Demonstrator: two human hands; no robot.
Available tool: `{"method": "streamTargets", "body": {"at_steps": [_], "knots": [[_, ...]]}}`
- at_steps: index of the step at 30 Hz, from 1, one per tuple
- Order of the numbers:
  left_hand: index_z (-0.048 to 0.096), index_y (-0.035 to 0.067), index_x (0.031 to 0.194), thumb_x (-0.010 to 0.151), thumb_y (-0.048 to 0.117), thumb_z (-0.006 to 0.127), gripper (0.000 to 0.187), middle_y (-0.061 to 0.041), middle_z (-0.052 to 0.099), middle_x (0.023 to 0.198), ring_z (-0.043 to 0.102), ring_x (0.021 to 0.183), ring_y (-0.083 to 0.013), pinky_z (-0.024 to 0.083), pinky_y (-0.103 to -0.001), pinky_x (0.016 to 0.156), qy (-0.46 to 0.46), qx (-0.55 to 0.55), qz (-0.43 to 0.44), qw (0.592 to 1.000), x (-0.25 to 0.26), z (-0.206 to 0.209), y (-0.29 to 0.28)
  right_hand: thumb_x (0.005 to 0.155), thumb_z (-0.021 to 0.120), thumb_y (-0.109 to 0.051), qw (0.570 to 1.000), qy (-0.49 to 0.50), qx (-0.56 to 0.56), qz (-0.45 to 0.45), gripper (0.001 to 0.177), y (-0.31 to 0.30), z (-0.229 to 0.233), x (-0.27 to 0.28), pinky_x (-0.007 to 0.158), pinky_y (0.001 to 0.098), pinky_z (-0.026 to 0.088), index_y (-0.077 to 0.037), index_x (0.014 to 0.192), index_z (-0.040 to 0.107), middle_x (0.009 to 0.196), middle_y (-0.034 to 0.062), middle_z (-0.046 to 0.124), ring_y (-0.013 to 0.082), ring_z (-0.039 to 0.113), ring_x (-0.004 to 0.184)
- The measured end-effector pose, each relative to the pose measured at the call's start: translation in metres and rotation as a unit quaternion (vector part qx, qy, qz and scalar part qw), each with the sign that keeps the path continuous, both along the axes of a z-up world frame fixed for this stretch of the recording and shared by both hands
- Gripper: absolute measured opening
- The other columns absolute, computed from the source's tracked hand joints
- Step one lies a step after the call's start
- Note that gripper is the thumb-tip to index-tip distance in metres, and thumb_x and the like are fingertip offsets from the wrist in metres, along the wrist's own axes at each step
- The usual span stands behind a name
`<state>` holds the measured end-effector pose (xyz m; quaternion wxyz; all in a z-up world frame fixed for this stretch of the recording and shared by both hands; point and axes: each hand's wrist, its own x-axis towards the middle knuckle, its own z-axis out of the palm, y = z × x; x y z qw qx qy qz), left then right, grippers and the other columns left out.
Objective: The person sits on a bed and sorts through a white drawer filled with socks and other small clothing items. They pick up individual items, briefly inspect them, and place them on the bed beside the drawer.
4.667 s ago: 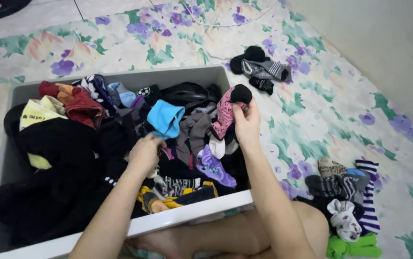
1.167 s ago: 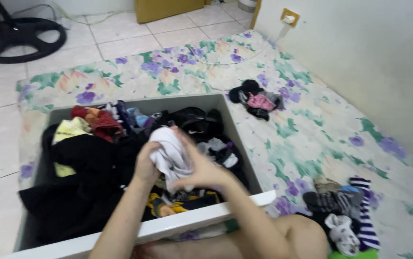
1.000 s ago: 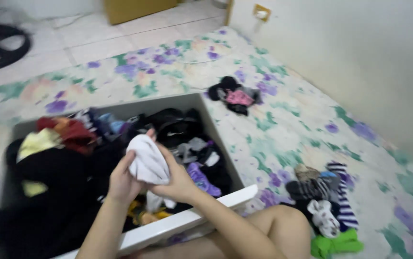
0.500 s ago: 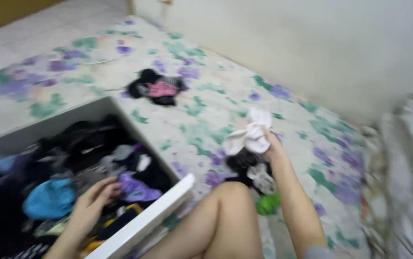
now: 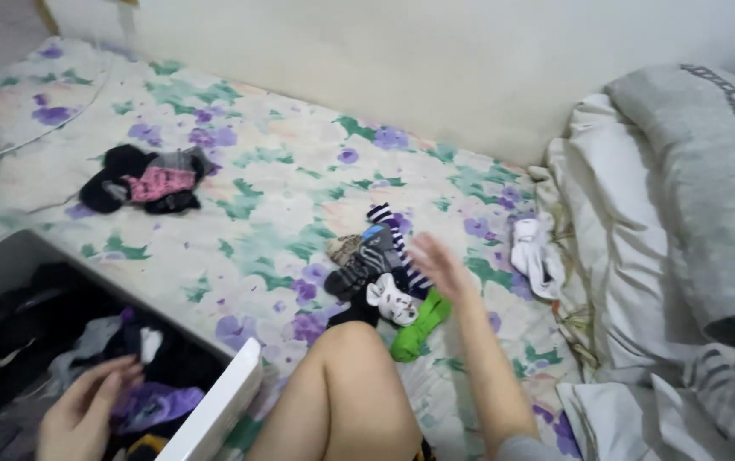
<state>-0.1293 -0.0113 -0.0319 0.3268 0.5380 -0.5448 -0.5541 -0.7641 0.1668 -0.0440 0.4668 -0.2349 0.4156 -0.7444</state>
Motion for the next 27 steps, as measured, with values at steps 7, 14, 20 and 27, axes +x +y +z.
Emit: {"method": "streamTargets", "body": {"at_steps": [7, 14, 20, 27], "knots": [[0.073, 0.006, 0.114, 0.097, 0.017, 0.064, 0.022, -0.013, 0.075, 0.111, 0.072, 0.101, -0.0271, 0.055, -0.036, 0.088, -0.189, -0.331, 0.042, 0.924, 0.033, 0.057, 0.005, 0.101, 0.059, -0.022, 0.977, 0.127, 0.029, 0.171, 0.046, -0.109, 0.081, 0.246, 0.104, 0.0413, 0.05, -0.003, 0.142, 0.055, 0.134, 0.013, 0.067, 0.0269, 0.066, 0.121], [0.067, 0.008, 0.131, 0.083, 0.027, 0.073, 0.051, -0.024, 0.066, 0.118, 0.066, 0.103, -0.0434, 0.054, -0.052, 0.083, -0.425, -0.245, 0.17, 0.855, 0.155, -0.017, -0.039, 0.103, 0.066, -0.014, 0.844, 0.329, -0.156, 0.395, 0.031, -0.189, 0.143, 0.458, 0.102, 0.035, 0.054, 0.0, 0.13, 0.066, 0.122, 0.011, 0.072, 0.0188, 0.068, 0.115], [0.072, 0.022, 0.127, 0.08, 0.047, 0.079, 0.054, -0.013, 0.068, 0.129, 0.068, 0.118, -0.0321, 0.056, -0.046, 0.098, -0.537, 0.029, 0.008, 0.843, 0.139, 0.007, -0.038, 0.072, 0.083, -0.019, 0.593, 0.759, -0.028, 0.267, 0.045, -0.257, 0.1, 0.535, 0.085, 0.0425, 0.054, -0.006, 0.114, 0.071, 0.108, 0.018, 0.072, 0.0356, 0.069, 0.099], [0.071, 0.017, 0.13, 0.047, 0.02, 0.083, 0.083, -0.018, 0.064, 0.123, 0.066, 0.106, -0.0405, 0.056, -0.047, 0.084, -0.423, -0.31, 0.091, 0.847, 0.114, 0.042, -0.017, 0.09, 0.061, -0.007, 0.729, 0.634, -0.122, 0.227, 0.023, -0.297, 0.037, 0.512, 0.085, 0.0423, 0.057, -0.001, 0.111, 0.07, 0.103, 0.021, 0.073, 0.0375, 0.07, 0.096]]}}
